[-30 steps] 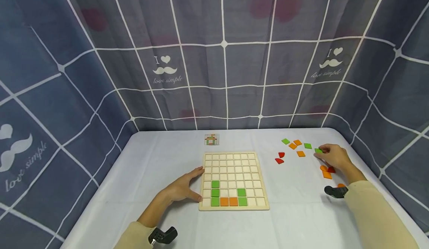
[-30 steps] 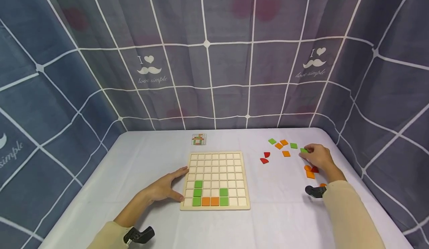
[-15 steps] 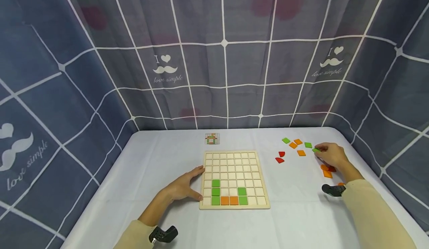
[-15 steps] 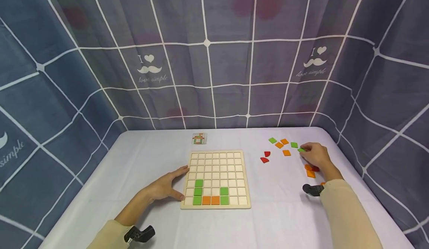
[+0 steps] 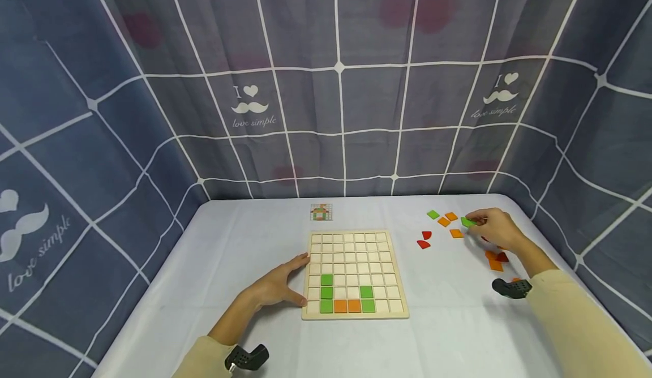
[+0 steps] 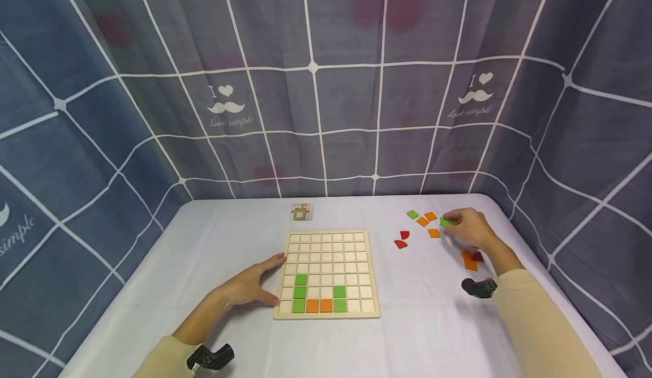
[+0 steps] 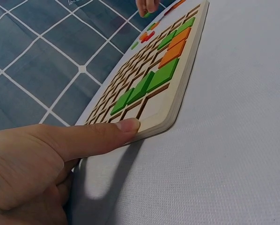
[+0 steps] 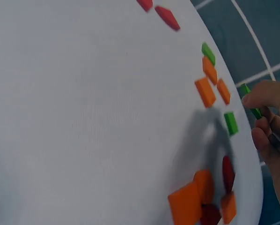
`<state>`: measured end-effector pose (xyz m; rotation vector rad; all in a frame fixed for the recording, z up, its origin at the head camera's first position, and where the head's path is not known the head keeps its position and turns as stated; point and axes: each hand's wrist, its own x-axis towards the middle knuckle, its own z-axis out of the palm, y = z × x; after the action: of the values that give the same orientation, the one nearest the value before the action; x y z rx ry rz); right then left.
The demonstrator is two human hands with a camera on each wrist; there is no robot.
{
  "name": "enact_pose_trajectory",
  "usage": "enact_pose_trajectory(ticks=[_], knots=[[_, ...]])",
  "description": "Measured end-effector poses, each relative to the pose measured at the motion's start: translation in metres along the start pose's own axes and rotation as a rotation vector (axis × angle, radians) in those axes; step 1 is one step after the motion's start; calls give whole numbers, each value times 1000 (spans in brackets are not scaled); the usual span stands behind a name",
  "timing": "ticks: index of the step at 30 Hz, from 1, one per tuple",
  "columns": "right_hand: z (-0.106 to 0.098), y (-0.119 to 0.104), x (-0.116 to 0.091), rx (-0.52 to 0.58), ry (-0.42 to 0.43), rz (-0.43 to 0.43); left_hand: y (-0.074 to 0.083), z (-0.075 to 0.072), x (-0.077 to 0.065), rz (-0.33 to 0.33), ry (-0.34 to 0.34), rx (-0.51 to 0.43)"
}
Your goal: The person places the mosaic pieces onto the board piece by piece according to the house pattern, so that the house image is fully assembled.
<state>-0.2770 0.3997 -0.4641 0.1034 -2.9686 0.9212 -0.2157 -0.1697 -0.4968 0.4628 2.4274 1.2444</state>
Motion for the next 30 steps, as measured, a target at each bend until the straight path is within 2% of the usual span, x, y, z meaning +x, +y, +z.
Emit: enact_pose_trajectory(ticks=[9, 18, 30], knots=[[10, -46, 5, 15, -39, -158, 1, -1, -1, -2, -5, 0], [36, -88, 4, 34, -63, -391, -1, -1, 0, -10, 0, 15], [61, -123, -5, 34, -118, -500, 0, -1, 0, 18, -25, -17]])
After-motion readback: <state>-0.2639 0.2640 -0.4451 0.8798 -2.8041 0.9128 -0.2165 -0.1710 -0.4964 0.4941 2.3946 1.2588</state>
